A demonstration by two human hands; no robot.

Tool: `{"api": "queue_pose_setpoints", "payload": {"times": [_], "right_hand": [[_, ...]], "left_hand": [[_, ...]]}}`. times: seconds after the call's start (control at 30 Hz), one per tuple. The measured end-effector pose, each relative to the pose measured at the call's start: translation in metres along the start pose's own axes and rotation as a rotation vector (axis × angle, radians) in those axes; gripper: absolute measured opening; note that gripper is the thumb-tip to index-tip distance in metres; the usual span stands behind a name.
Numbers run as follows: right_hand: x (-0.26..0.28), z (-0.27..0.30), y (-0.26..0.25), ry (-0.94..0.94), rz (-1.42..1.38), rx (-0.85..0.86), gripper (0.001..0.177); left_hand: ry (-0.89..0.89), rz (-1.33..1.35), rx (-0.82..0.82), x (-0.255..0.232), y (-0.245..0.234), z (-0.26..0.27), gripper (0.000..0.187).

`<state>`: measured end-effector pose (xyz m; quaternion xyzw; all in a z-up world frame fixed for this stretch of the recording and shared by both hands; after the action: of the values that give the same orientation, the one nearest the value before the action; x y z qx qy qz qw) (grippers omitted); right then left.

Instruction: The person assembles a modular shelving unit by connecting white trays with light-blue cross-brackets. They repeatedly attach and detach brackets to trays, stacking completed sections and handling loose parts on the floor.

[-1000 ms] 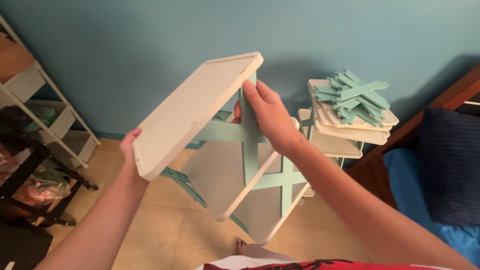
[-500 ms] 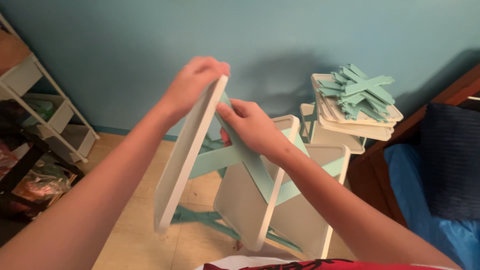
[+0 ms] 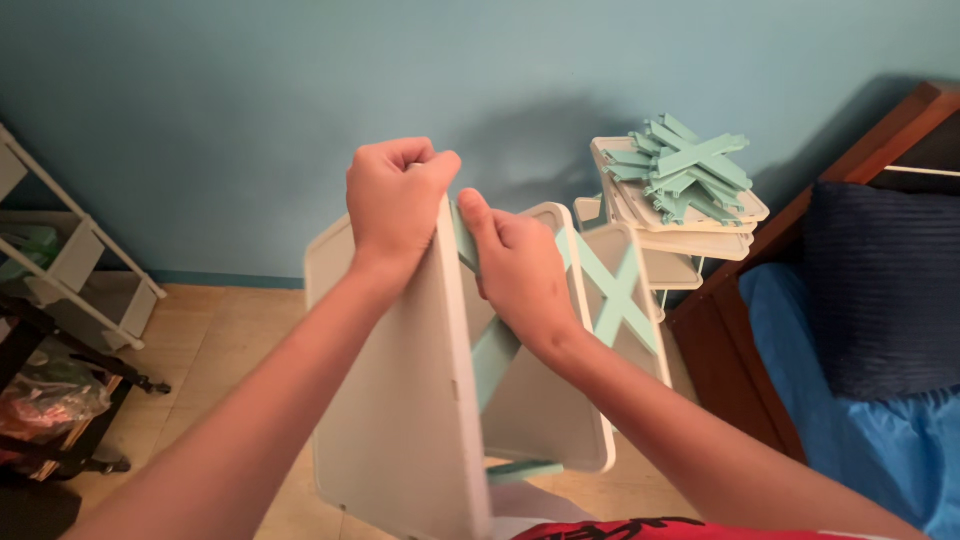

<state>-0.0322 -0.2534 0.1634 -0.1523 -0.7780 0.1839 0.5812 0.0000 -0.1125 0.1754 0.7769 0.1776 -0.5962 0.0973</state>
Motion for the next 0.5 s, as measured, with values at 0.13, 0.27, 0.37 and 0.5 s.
{"api": "queue_pose_setpoints", "payload": {"times": [0.13, 0.27, 0.37, 0.5], "right_hand": [[-0.008, -0.001, -0.002, -0.051, -0.028, -0.027, 0.065], [-0.015, -0.002, -0.004, -0.131, 0.004, -0.123, 0.066], [-0.018, -0.004, -0.004, -0.159, 0.004, -0.165, 0.066], [-0.019, -0.006, -0.007, -0.186, -0.015, -0.181, 0.066]], "left_hand": [[0.035, -0.083, -0.070, -0.018, 0.000, 0.017, 0.032], [0.136, -0.105, -0.130, -0.029, 0.004, 0.025, 0.031], [0.212, -0.125, -0.149, -0.029, 0.005, 0.027, 0.030], [0.241, -0.147, -0.160, -0.025, 0.010, 0.025, 0.026]]}}
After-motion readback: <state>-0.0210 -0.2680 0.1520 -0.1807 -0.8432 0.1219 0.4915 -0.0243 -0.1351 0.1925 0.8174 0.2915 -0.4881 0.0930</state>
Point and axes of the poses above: each hand's wrist, its own z-axis away from the middle knuckle, its own y-axis out of the palm, x = y × z, the point moved 3 cm from there along -z, towards the middle knuckle, and after that the axes turned 7 degrees about -y, right-handed, at the moved point
